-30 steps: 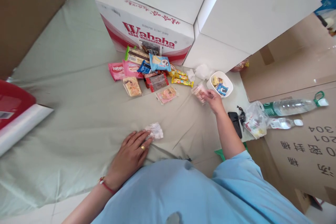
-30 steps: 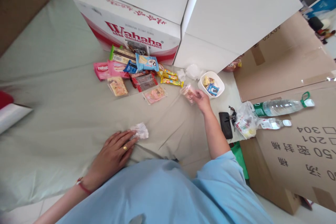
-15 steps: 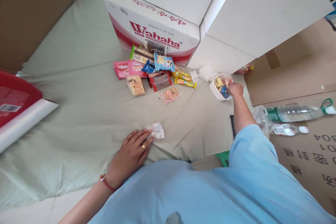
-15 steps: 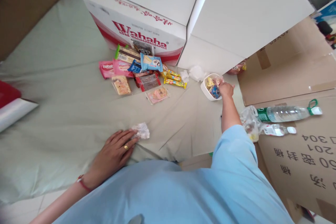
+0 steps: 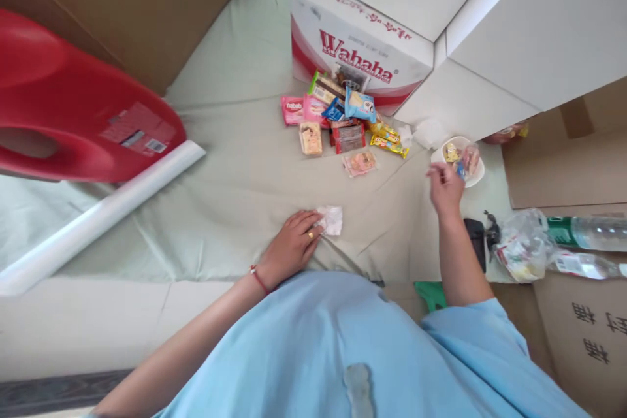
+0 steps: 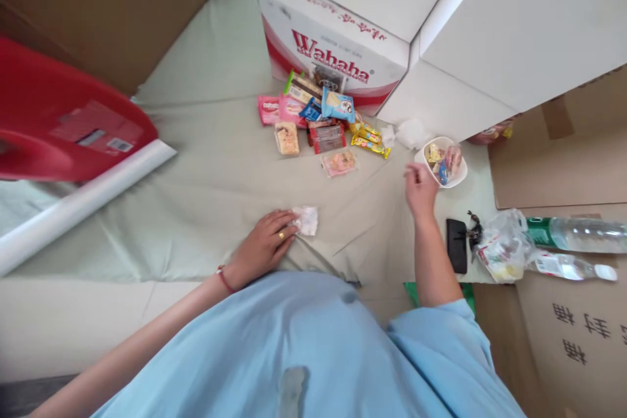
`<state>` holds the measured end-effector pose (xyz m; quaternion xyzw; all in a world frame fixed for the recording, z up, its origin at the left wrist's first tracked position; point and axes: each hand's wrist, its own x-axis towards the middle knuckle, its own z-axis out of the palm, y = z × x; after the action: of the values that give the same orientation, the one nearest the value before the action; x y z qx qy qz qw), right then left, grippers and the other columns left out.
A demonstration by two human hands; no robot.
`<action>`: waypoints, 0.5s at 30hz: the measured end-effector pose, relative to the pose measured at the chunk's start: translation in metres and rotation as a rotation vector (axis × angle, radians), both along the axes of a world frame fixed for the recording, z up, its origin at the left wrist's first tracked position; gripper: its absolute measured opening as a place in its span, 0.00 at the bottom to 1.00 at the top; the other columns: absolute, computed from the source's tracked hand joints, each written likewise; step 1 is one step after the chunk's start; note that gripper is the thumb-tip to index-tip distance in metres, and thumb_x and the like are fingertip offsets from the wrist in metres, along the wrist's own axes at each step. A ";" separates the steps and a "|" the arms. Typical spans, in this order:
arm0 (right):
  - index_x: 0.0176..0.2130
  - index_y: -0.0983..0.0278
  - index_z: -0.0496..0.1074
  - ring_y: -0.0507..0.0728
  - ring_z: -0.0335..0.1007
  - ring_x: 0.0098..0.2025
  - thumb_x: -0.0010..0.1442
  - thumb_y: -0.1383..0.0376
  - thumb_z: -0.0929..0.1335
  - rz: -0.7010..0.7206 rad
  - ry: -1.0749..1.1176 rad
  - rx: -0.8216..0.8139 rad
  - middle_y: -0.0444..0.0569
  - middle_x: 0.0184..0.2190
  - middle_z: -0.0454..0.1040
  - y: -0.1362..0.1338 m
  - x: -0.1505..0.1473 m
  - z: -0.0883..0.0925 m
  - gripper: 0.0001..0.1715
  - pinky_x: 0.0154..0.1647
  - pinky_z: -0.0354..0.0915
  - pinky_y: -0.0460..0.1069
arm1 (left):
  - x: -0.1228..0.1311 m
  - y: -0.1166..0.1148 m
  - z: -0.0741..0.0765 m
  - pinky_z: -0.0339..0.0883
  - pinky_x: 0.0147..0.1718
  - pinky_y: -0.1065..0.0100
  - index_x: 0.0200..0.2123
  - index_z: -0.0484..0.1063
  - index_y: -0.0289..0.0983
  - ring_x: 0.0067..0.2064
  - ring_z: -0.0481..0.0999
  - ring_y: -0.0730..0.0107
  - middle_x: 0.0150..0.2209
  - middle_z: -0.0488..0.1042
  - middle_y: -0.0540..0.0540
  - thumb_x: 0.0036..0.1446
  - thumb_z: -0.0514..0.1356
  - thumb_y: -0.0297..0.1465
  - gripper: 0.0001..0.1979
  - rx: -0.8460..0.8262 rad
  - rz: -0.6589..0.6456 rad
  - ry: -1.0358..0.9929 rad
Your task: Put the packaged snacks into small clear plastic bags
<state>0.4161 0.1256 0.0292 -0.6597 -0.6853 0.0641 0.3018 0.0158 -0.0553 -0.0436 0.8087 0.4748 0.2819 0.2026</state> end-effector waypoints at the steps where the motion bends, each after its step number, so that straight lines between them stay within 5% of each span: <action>1: 0.46 0.60 0.76 0.58 0.72 0.36 0.68 0.59 0.65 0.114 0.128 -0.132 0.49 0.35 0.78 -0.024 -0.026 -0.006 0.13 0.40 0.68 0.53 | 0.000 0.000 -0.001 0.67 0.67 0.44 0.51 0.80 0.38 0.65 0.73 0.53 0.60 0.79 0.37 0.72 0.55 0.29 0.14 -0.009 0.006 -0.026; 4: 0.47 0.57 0.78 0.54 0.67 0.27 0.70 0.52 0.65 0.267 0.446 -0.427 0.47 0.33 0.78 -0.088 -0.105 -0.024 0.17 0.30 0.66 0.50 | -0.001 0.001 -0.003 0.68 0.66 0.42 0.48 0.81 0.39 0.64 0.74 0.52 0.59 0.79 0.36 0.71 0.56 0.28 0.13 -0.021 0.002 -0.101; 8: 0.50 0.54 0.80 0.56 0.72 0.33 0.63 0.53 0.73 0.426 0.466 -0.398 0.51 0.43 0.79 -0.127 -0.176 -0.040 0.17 0.36 0.71 0.53 | -0.001 -0.001 -0.002 0.69 0.64 0.41 0.46 0.81 0.39 0.63 0.74 0.51 0.60 0.77 0.35 0.69 0.56 0.27 0.12 -0.031 -0.005 -0.203; 12: 0.39 0.55 0.81 0.57 0.72 0.34 0.64 0.54 0.71 0.399 0.490 -0.364 0.48 0.34 0.77 -0.136 -0.191 -0.047 0.10 0.40 0.71 0.54 | -0.004 -0.007 0.001 0.71 0.62 0.45 0.54 0.76 0.39 0.65 0.71 0.51 0.65 0.69 0.33 0.68 0.59 0.31 0.14 -0.087 0.174 -0.387; 15: 0.41 0.56 0.79 0.56 0.71 0.32 0.65 0.51 0.71 0.269 0.711 -0.421 0.46 0.34 0.77 -0.145 -0.188 -0.052 0.12 0.37 0.70 0.52 | -0.007 -0.007 0.002 0.77 0.51 0.56 0.53 0.75 0.38 0.55 0.78 0.57 0.58 0.73 0.35 0.68 0.61 0.37 0.14 -0.211 0.299 -0.581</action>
<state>0.2285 -0.0198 -0.0233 -0.5487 -0.5904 0.4645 0.3669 0.0090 -0.0626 -0.0413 0.5906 0.5369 0.4765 0.3686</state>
